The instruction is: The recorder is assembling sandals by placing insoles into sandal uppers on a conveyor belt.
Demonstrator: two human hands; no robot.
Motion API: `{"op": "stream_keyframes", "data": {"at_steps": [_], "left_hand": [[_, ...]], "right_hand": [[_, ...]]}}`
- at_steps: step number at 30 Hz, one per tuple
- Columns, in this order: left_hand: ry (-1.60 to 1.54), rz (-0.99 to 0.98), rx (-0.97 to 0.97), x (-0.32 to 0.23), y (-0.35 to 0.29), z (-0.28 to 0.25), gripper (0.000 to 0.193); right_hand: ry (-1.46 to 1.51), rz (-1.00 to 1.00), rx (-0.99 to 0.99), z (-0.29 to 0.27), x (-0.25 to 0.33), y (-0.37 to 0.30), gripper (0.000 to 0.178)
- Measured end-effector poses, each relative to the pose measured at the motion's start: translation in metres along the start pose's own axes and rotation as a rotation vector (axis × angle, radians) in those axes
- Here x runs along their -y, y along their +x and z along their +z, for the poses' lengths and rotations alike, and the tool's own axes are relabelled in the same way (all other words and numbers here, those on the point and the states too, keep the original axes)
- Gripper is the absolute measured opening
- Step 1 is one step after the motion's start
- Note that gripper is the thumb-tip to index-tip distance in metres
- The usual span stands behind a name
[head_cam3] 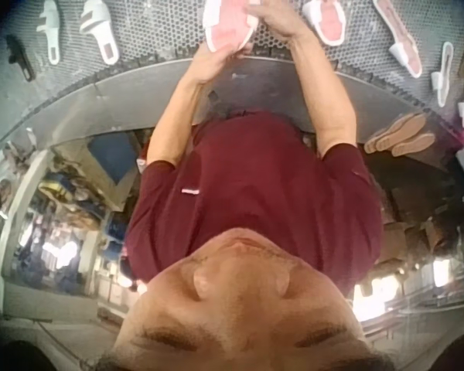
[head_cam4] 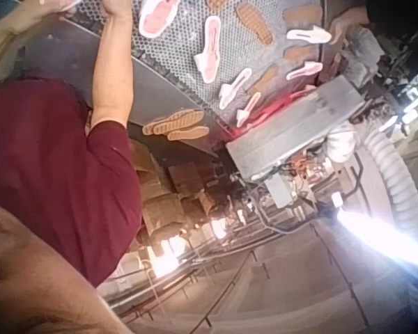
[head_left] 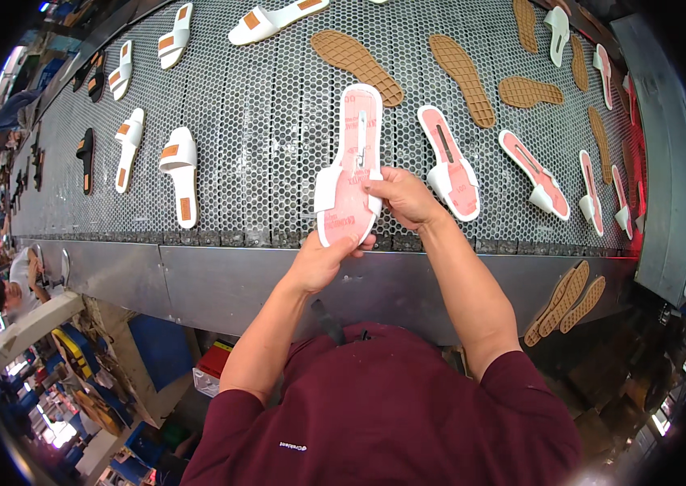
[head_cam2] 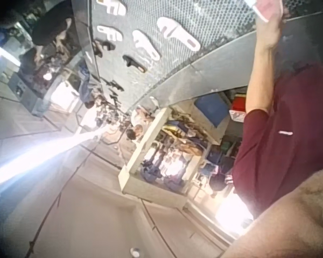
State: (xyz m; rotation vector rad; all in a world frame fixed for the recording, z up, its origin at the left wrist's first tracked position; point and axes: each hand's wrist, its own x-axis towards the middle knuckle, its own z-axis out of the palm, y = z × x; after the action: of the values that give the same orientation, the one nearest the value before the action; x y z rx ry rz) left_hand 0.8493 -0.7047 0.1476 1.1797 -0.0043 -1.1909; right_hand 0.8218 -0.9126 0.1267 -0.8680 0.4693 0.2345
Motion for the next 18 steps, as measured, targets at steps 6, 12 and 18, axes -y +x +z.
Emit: {"op": "stream_keyframes", "data": {"at_steps": [6,12,18], "left_hand": [[0.114,-0.059,0.036,-0.014,-0.032,-0.008,0.028],[0.093,-0.088,0.018,-0.021,-0.043,-0.001,0.027],[-0.024,0.053,-0.351,0.005,-0.039,0.001,0.034]], "right_hand": [[-0.738,0.024,-0.133,0.009,0.004,-0.033,0.036],[-0.294,-0.075,0.026,0.022,-0.005,-0.048,0.031],[-0.348,-0.077,-0.173,0.029,-0.031,-0.049,0.028]]}}
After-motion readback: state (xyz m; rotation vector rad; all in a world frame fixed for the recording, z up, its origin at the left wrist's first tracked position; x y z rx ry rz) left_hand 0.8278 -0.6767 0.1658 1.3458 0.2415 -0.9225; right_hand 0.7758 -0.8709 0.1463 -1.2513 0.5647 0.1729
